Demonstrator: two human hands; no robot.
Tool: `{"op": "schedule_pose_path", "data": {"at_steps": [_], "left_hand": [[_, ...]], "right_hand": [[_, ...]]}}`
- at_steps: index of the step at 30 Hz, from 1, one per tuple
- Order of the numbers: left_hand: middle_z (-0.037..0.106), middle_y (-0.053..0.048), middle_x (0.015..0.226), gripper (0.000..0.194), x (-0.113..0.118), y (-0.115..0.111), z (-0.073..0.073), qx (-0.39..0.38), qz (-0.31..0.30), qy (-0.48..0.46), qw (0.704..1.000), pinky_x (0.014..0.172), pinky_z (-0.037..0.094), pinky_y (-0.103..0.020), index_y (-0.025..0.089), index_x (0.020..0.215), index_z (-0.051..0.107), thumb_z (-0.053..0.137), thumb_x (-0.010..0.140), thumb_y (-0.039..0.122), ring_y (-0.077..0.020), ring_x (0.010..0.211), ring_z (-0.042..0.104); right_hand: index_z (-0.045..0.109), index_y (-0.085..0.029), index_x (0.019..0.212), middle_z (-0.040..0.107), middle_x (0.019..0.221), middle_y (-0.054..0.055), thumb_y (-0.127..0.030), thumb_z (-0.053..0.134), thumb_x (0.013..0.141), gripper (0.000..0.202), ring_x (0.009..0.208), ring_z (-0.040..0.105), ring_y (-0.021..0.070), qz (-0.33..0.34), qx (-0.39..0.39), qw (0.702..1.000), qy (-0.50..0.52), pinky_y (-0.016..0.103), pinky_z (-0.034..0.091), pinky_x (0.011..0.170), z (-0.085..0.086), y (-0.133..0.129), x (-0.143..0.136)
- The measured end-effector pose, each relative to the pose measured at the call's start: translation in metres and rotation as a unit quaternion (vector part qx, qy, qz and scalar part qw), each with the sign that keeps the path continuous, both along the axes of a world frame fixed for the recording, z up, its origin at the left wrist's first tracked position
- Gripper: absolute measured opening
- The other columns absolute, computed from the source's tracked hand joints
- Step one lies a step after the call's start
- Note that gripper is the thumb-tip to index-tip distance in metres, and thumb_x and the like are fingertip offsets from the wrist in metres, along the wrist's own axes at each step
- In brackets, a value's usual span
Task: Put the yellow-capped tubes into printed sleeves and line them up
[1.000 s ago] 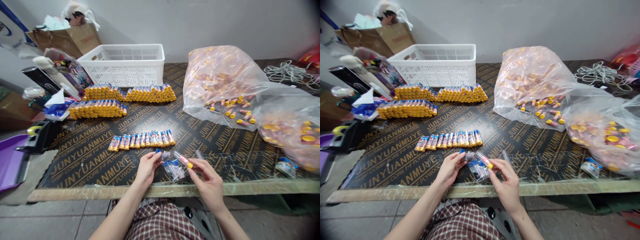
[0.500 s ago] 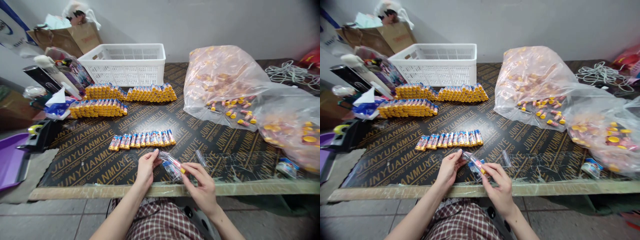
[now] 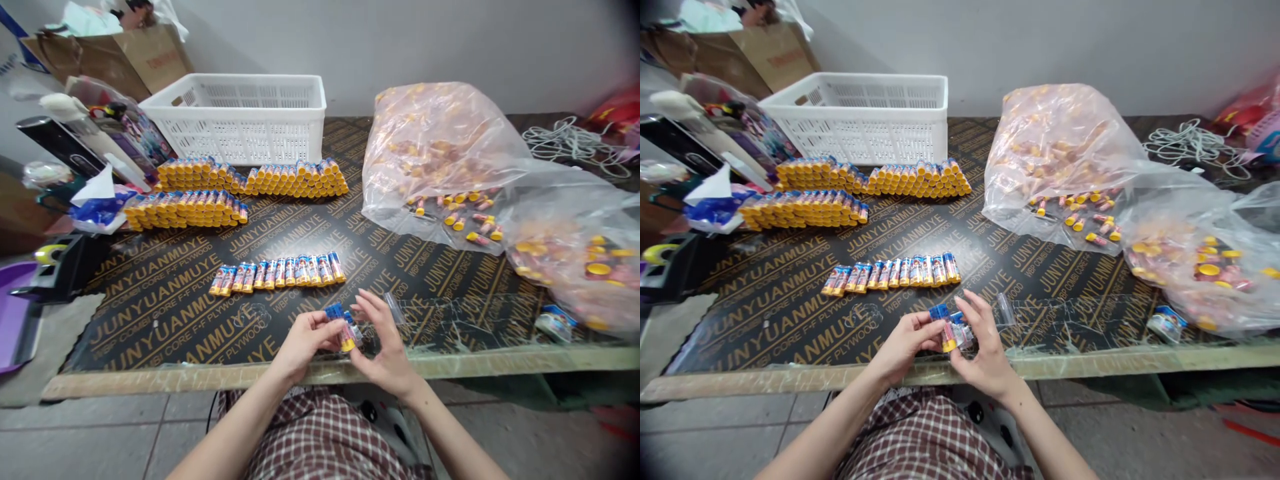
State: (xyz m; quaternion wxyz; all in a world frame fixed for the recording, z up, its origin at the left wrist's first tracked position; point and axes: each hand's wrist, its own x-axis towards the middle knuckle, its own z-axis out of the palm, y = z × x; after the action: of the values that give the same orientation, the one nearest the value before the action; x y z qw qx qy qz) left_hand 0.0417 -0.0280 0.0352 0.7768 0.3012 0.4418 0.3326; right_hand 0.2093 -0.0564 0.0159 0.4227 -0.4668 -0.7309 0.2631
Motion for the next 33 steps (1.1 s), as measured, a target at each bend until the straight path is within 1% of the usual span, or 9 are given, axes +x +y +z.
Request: {"op": "schedule_pose_path", "data": {"at_steps": [2, 3, 5, 7, 10, 20, 29, 31, 33], "left_hand": [[0.068, -0.006, 0.07, 0.033, 0.001, -0.003, 0.0, 0.004, -0.005, -0.004, 1.0, 0.058, 0.048, -0.021, 0.01, 0.079, 0.07, 0.076, 0.065, 0.039, -0.0106, 0.057, 0.059], [0.068, -0.006, 0.068, 0.032, 0.002, -0.004, 0.0, 0.005, -0.009, -0.007, 1.0, 0.057, 0.047, -0.021, 0.01, 0.077, 0.07, 0.076, 0.065, 0.039, -0.0104, 0.056, 0.059], [0.067, -0.006, 0.067, 0.03, 0.002, -0.005, 0.0, 0.003, -0.017, -0.009, 1.0, 0.056, 0.046, -0.021, 0.01, 0.074, 0.07, 0.076, 0.065, 0.039, -0.0103, 0.055, 0.058], [0.067, -0.006, 0.067, 0.029, 0.003, -0.007, 0.0, 0.0, -0.022, -0.006, 1.0, 0.056, 0.046, -0.021, 0.011, 0.073, 0.07, 0.076, 0.065, 0.038, -0.0105, 0.055, 0.058], [0.067, -0.005, 0.066, 0.029, 0.003, -0.008, 0.001, -0.005, -0.024, -0.001, 1.0, 0.055, 0.045, -0.021, 0.011, 0.074, 0.071, 0.076, 0.064, 0.038, -0.0107, 0.055, 0.058], [0.066, -0.005, 0.065, 0.028, 0.003, -0.009, 0.0, 0.002, -0.023, -0.005, 1.0, 0.054, 0.044, -0.019, 0.011, 0.075, 0.07, 0.075, 0.067, 0.037, -0.0088, 0.053, 0.056], [0.066, -0.006, 0.066, 0.031, 0.006, -0.012, 0.002, -0.006, -0.013, -0.01, 1.0, 0.054, 0.045, -0.02, 0.01, 0.076, 0.071, 0.075, 0.066, 0.039, -0.0091, 0.053, 0.055], [0.067, -0.006, 0.067, 0.031, 0.003, -0.008, 0.004, -0.001, -0.01, -0.01, 1.0, 0.054, 0.045, -0.021, 0.011, 0.076, 0.071, 0.074, 0.065, 0.04, -0.0099, 0.053, 0.056], [0.067, -0.006, 0.065, 0.031, -0.005, 0.003, 0.008, 0.026, 0.006, 0.027, 0.999, 0.053, 0.045, -0.022, 0.011, 0.073, 0.071, 0.075, 0.063, 0.041, -0.0109, 0.051, 0.056]], "right_hand": [[0.027, -0.028, 0.142, 0.024, 0.148, 0.01, -0.008, 0.054, 0.067, 0.081, 0.129, 0.04, 0.0289, 0.046, -0.028, 0.998, 0.018, 0.047, 0.043, 0.101, 0.003, 0.003, 0.001], [0.025, -0.028, 0.142, 0.024, 0.149, 0.009, -0.008, 0.053, 0.066, 0.083, 0.13, 0.039, 0.0289, 0.069, -0.042, 0.996, 0.027, 0.047, 0.042, 0.102, 0.003, 0.004, 0.001], [0.024, -0.027, 0.142, 0.032, 0.146, 0.009, -0.006, 0.051, 0.064, 0.085, 0.129, 0.041, 0.0276, 0.1, -0.066, 0.992, 0.041, 0.045, 0.041, 0.103, 0.004, 0.005, 0.002], [0.026, -0.026, 0.142, 0.041, 0.14, 0.009, -0.005, 0.051, 0.063, 0.085, 0.125, 0.046, 0.0257, 0.112, -0.079, 0.989, 0.053, 0.043, 0.042, 0.103, 0.004, 0.004, 0.002], [0.028, -0.025, 0.141, 0.047, 0.135, 0.01, -0.004, 0.051, 0.062, 0.084, 0.119, 0.052, 0.0242, 0.104, -0.087, 0.988, 0.073, 0.04, 0.045, 0.1, 0.003, 0.003, 0.001], [0.027, -0.025, 0.141, 0.046, 0.134, 0.011, -0.003, 0.051, 0.06, 0.087, 0.116, 0.053, 0.0238, 0.093, -0.085, 0.982, 0.138, 0.039, 0.047, 0.098, 0.001, 0.001, -0.005], [0.026, -0.026, 0.141, 0.046, 0.135, 0.011, -0.004, 0.052, 0.061, 0.087, 0.117, 0.053, 0.0242, 0.091, -0.082, 0.982, 0.141, 0.04, 0.047, 0.098, 0.0, 0.002, -0.008], [0.024, -0.027, 0.142, 0.043, 0.138, 0.011, -0.005, 0.053, 0.065, 0.086, 0.117, 0.053, 0.0236, 0.093, -0.082, 0.982, 0.139, 0.04, 0.047, 0.098, 0.001, 0.003, -0.008], [0.02, -0.028, 0.144, 0.035, 0.144, 0.011, -0.008, 0.055, 0.069, 0.085, 0.118, 0.052, 0.024, 0.091, -0.077, 0.984, 0.13, 0.042, 0.046, 0.099, 0.002, 0.006, -0.005]]}}
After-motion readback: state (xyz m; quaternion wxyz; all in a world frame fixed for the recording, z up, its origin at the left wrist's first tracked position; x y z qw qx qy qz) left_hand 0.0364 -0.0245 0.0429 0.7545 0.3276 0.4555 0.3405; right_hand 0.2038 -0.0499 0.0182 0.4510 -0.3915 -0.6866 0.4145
